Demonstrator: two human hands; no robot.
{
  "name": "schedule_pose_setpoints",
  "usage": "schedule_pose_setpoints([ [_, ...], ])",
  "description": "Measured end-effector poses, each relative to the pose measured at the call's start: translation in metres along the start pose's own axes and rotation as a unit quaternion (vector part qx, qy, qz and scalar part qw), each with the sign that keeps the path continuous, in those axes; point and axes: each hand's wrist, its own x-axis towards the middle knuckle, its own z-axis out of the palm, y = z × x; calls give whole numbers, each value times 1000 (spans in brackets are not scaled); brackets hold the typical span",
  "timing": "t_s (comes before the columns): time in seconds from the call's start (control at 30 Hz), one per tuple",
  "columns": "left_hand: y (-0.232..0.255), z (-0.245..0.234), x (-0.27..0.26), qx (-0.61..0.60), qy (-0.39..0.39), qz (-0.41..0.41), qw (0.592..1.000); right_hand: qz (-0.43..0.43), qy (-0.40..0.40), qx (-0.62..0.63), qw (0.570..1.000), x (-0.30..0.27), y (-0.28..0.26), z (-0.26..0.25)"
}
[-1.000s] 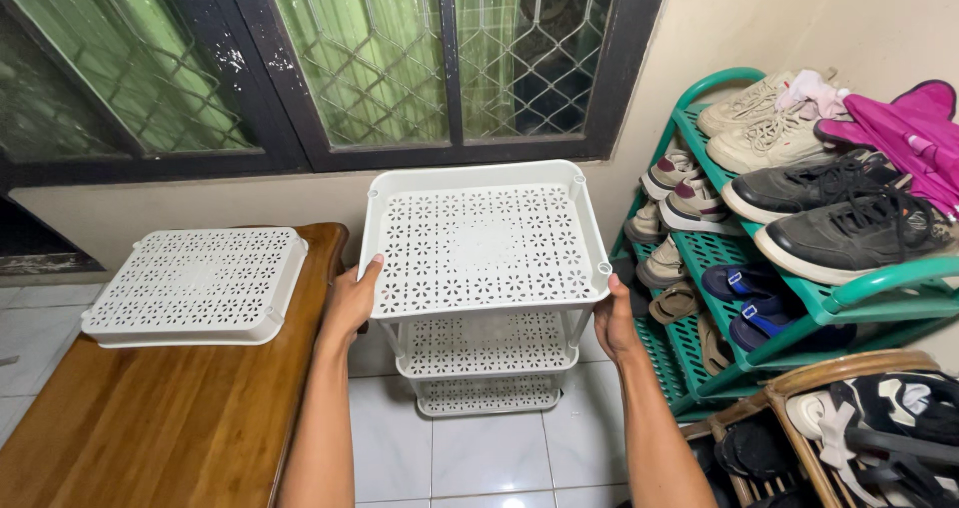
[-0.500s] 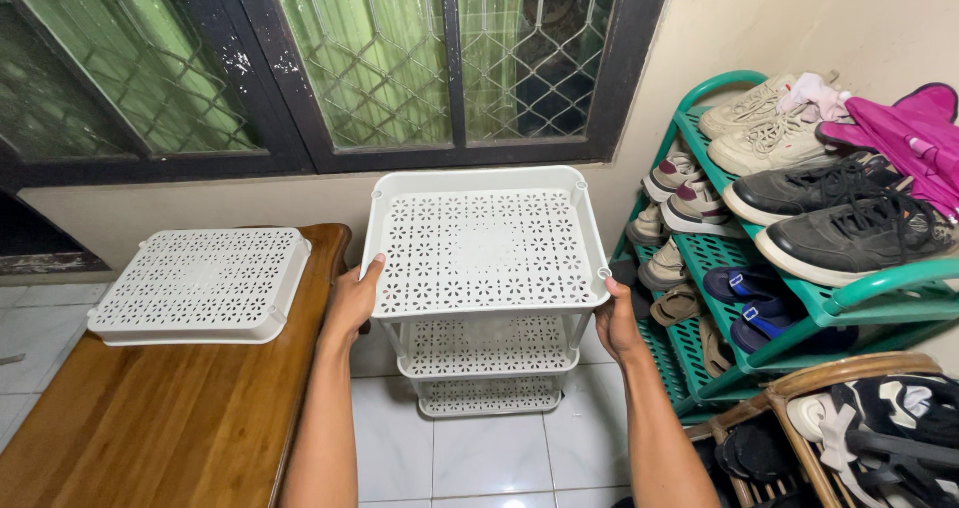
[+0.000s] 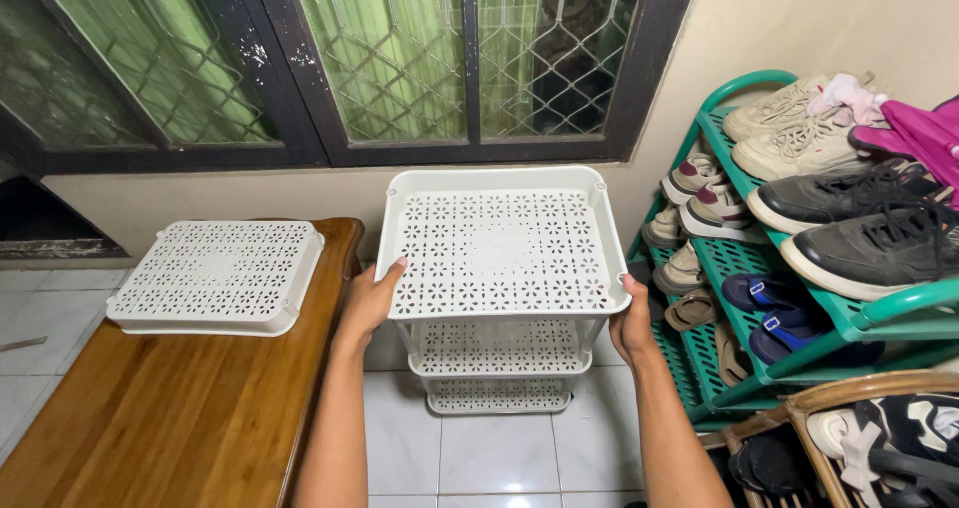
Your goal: The person assembles a white plastic storage shelf by stacking perforated trays and inserting vertical support poles. They place trays on the floor, insert poles into the corner holes, and stack additional trays to form a three-tier unit.
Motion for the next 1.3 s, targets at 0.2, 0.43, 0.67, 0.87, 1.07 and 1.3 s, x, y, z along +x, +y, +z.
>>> schedule_pose_setpoints([
  [0.2, 3, 3, 7, -1, -7, -12, 1000, 32, 15, 12, 999, 10, -1, -4],
  [0.43, 3, 3, 12, 15, 5, -31, 999, 8, 15, 21, 1000, 5, 2, -5],
  [0.67, 34, -15, 20, 112, 59, 16, 992, -3, 0, 25, 1000, 4, 3, -3],
  [0.87, 62, -13, 15, 234, 191, 205, 931, 6, 16, 18, 1000, 3, 1, -3],
  [1.07, 40, 12, 21, 323, 118, 156, 926, 2, 15, 21, 1000, 5, 1, -6],
  [1.3, 69, 18, -1, 368, 149, 266, 878, -7, 17, 19, 1000, 6, 9, -7],
])
